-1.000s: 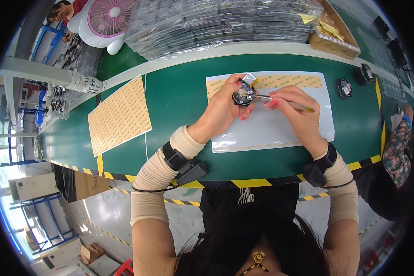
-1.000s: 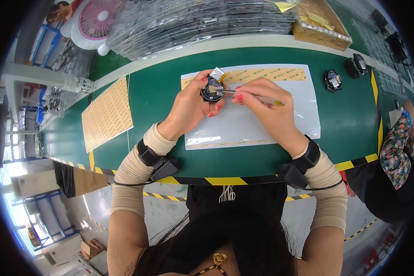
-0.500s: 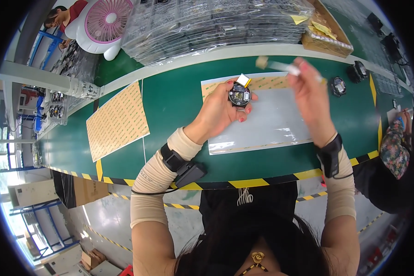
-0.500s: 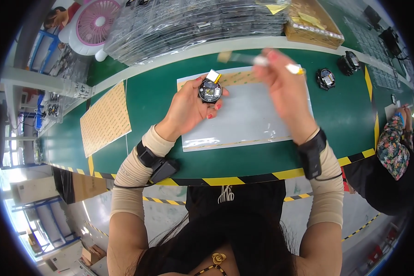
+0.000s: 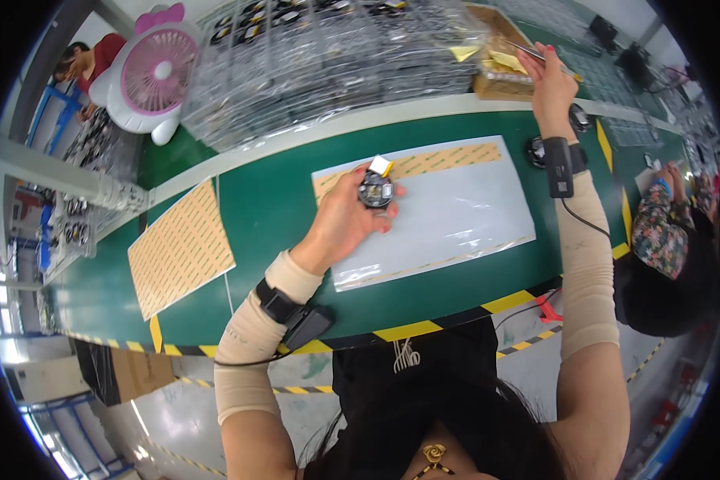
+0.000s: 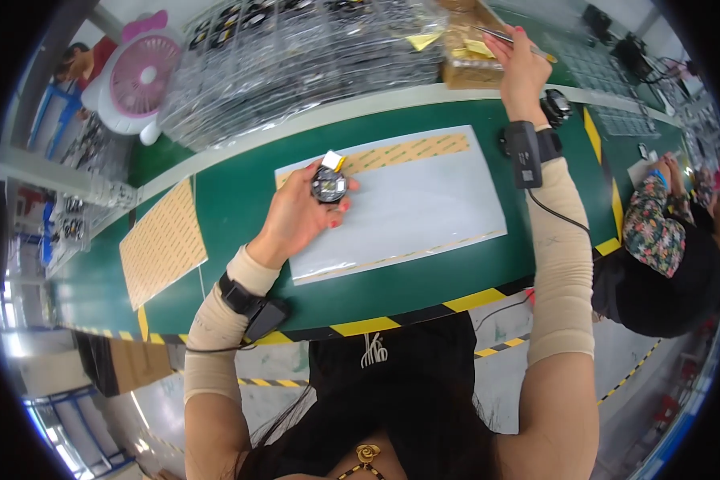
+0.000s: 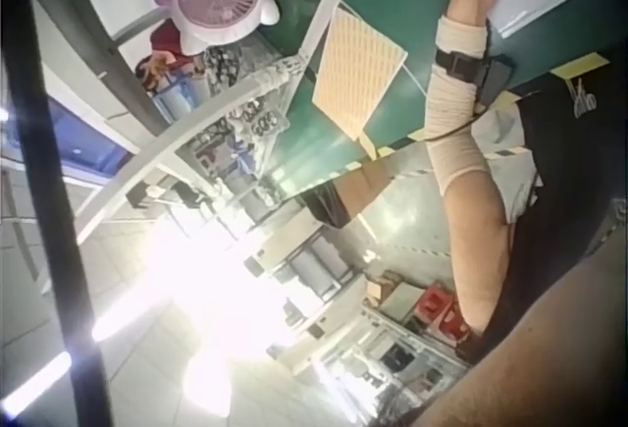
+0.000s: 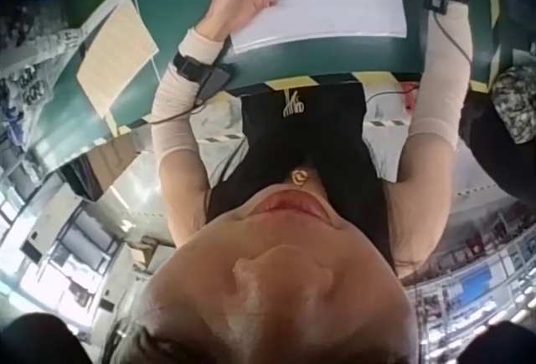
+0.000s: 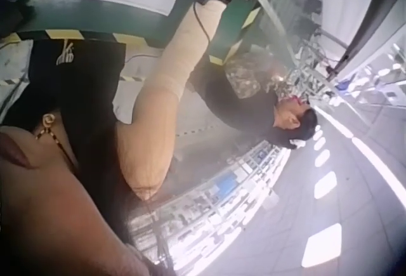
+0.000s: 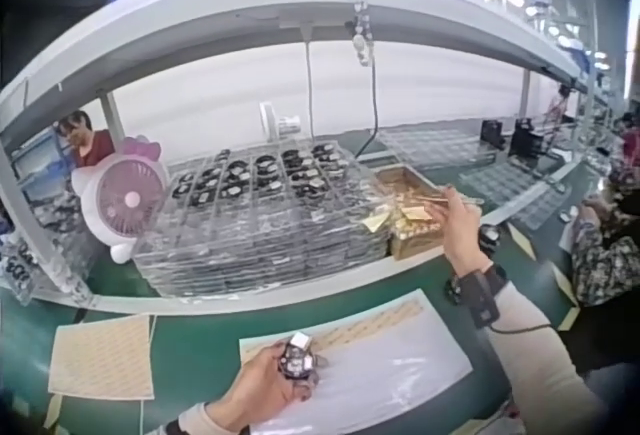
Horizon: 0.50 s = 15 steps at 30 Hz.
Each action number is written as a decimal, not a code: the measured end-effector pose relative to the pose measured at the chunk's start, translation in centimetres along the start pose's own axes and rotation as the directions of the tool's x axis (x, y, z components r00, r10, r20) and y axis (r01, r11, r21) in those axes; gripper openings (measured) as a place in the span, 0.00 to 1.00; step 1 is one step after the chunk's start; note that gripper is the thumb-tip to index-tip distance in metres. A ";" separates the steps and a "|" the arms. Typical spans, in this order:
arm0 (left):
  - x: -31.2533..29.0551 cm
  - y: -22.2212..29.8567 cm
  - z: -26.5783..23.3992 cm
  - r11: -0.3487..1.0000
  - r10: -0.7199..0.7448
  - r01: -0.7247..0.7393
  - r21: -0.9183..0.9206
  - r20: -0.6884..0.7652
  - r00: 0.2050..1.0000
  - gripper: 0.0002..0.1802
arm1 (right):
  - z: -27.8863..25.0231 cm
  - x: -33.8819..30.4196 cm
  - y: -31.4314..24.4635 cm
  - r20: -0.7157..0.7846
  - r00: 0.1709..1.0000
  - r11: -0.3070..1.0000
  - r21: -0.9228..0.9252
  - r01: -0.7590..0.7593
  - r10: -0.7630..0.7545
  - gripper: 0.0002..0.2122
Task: The person picks up a watch and a small adhesive strip, then uses tweezers to apply the strip inside the watch. After pressing the adhesive down, the person sets the watch aside and reaches for another one.
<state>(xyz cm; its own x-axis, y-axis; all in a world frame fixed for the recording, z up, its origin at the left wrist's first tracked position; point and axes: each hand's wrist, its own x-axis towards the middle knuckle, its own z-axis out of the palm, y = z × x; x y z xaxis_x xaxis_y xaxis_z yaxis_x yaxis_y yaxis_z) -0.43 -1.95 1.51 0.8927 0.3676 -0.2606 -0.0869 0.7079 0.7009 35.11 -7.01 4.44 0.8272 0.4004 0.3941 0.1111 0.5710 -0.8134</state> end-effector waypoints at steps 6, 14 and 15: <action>0.1 0.0 -0.2 1.000 -0.004 0.004 0.015 -0.008 1.000 0.20 | -1.9 0.3 -1.2 0.088 0.985 0.842 -0.533 -0.081 0.151 0.15; -0.2 0.0 0.1 0.992 0.000 -0.003 0.125 0.016 1.000 0.19 | 7.2 -16.6 -4.7 0.820 0.568 0.852 -0.348 0.391 0.074 0.11; -0.2 0.0 0.2 0.987 -0.001 -0.004 0.162 0.032 0.999 0.19 | 7.4 -17.0 -4.5 0.820 0.568 0.856 -0.344 0.386 0.073 0.11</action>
<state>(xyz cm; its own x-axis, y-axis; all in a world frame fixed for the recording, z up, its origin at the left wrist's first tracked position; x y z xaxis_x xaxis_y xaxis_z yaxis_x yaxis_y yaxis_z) -0.50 -2.16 1.67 0.9066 0.3474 -0.2394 -0.0183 0.5994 0.8002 16.49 -11.11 4.52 0.0269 0.8567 0.5151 0.6040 0.3966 -0.6912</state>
